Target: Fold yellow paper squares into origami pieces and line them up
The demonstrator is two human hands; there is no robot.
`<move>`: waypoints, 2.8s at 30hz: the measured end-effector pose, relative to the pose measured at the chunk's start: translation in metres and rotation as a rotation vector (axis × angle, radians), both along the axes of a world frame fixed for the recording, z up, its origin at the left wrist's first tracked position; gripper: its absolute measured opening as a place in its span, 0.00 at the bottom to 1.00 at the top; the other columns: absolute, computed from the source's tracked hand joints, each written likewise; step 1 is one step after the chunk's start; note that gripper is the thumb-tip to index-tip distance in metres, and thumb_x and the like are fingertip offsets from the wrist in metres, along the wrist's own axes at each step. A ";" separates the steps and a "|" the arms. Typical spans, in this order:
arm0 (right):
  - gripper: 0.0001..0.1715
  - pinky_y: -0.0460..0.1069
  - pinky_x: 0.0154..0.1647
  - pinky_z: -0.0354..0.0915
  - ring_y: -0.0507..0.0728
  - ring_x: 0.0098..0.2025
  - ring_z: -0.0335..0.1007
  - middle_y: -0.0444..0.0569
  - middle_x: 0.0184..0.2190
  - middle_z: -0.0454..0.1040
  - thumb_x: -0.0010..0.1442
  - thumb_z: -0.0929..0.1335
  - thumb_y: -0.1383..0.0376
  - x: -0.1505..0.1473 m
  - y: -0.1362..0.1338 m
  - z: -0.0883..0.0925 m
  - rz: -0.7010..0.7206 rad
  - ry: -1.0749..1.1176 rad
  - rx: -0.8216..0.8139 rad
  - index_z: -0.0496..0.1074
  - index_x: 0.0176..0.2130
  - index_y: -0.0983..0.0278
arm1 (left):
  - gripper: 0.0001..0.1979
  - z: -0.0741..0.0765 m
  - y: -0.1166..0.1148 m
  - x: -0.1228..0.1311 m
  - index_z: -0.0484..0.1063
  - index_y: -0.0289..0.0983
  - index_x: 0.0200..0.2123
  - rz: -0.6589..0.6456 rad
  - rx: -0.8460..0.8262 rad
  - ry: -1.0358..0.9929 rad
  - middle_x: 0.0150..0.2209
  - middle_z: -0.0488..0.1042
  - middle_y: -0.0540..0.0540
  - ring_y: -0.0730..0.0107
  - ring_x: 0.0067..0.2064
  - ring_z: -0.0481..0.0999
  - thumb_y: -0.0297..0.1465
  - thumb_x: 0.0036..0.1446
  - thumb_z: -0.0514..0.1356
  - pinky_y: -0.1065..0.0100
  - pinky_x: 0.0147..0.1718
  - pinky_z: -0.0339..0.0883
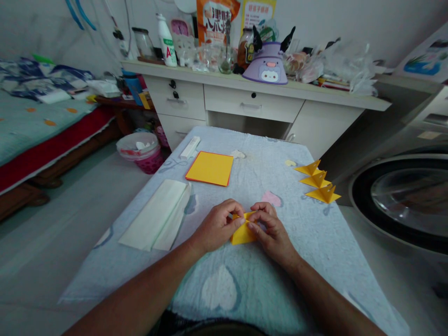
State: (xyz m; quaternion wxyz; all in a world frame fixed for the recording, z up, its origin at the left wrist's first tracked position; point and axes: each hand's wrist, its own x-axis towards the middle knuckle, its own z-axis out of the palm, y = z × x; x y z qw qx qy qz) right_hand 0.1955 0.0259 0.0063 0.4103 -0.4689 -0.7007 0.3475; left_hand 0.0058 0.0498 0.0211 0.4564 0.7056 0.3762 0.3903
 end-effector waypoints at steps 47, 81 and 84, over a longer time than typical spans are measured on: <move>0.10 0.46 0.29 0.58 0.51 0.28 0.61 0.42 0.26 0.67 0.59 0.70 0.59 -0.002 0.000 -0.007 0.058 0.242 -0.217 0.70 0.31 0.62 | 0.20 0.000 -0.004 0.009 0.66 0.39 0.48 0.105 -0.168 -0.286 0.35 0.72 0.50 0.73 0.36 0.74 0.28 0.51 0.65 0.72 0.38 0.66; 0.11 0.48 0.35 0.62 0.54 0.33 0.65 0.45 0.31 0.71 0.58 0.71 0.57 0.002 0.005 0.000 0.006 0.484 -0.261 0.74 0.35 0.62 | 0.13 -0.022 -0.006 0.031 0.78 0.35 0.41 -0.066 -0.393 -0.270 0.39 0.79 0.45 0.64 0.41 0.76 0.35 0.54 0.65 0.66 0.43 0.68; 0.11 0.48 0.35 0.62 0.53 0.32 0.64 0.44 0.29 0.69 0.58 0.71 0.57 0.004 0.006 0.002 -0.007 0.500 -0.253 0.74 0.31 0.62 | 0.13 -0.025 -0.005 0.030 0.77 0.35 0.42 -0.073 -0.394 -0.257 0.39 0.79 0.46 0.65 0.40 0.76 0.34 0.53 0.65 0.66 0.42 0.68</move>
